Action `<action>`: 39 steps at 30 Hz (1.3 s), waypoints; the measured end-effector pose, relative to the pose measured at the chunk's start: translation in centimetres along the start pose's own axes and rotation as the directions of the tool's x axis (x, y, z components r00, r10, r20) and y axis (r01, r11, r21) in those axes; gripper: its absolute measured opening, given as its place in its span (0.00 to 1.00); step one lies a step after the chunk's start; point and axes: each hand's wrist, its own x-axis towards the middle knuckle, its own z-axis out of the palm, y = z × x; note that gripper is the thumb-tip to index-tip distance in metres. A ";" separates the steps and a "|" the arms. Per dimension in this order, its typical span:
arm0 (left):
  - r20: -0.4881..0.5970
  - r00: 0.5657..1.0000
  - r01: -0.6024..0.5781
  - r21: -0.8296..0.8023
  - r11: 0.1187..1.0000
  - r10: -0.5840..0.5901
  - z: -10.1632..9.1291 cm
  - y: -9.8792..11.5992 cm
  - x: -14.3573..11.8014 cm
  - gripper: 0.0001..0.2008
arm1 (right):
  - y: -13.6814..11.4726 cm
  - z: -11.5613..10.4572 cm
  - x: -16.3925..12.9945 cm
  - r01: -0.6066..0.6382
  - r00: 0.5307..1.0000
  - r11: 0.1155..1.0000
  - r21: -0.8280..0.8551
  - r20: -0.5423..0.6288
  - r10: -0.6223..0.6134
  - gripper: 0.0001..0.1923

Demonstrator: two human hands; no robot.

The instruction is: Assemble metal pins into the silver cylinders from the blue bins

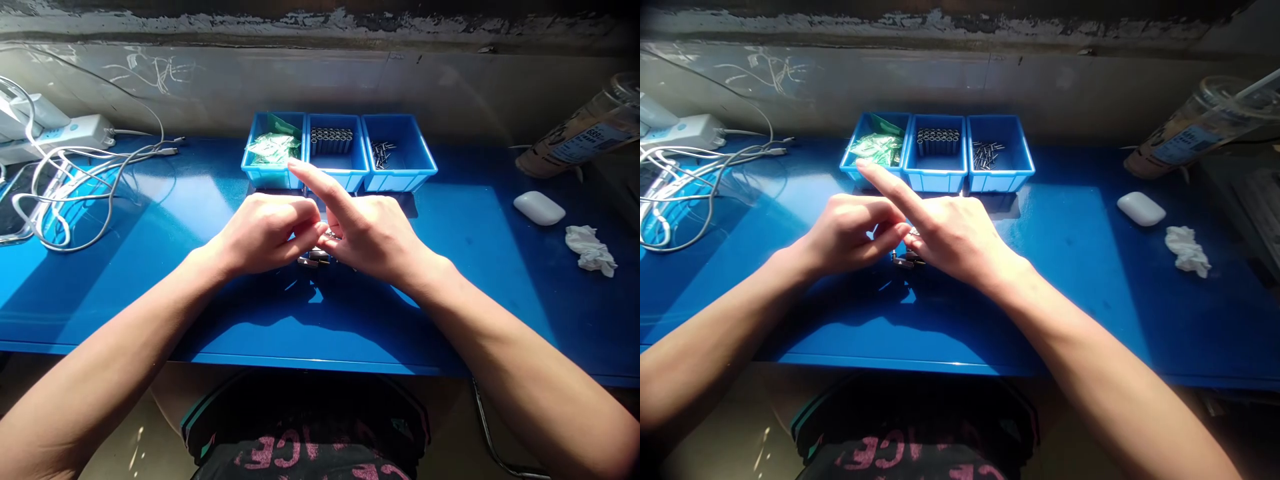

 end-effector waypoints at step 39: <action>-0.213 0.975 0.059 -0.063 0.996 -0.071 -1.1 0.2 0.3 0.08 | 0.8 -0.6 0.3 -0.010 0.923 0.771 0.637 -0.291 0.252 0.03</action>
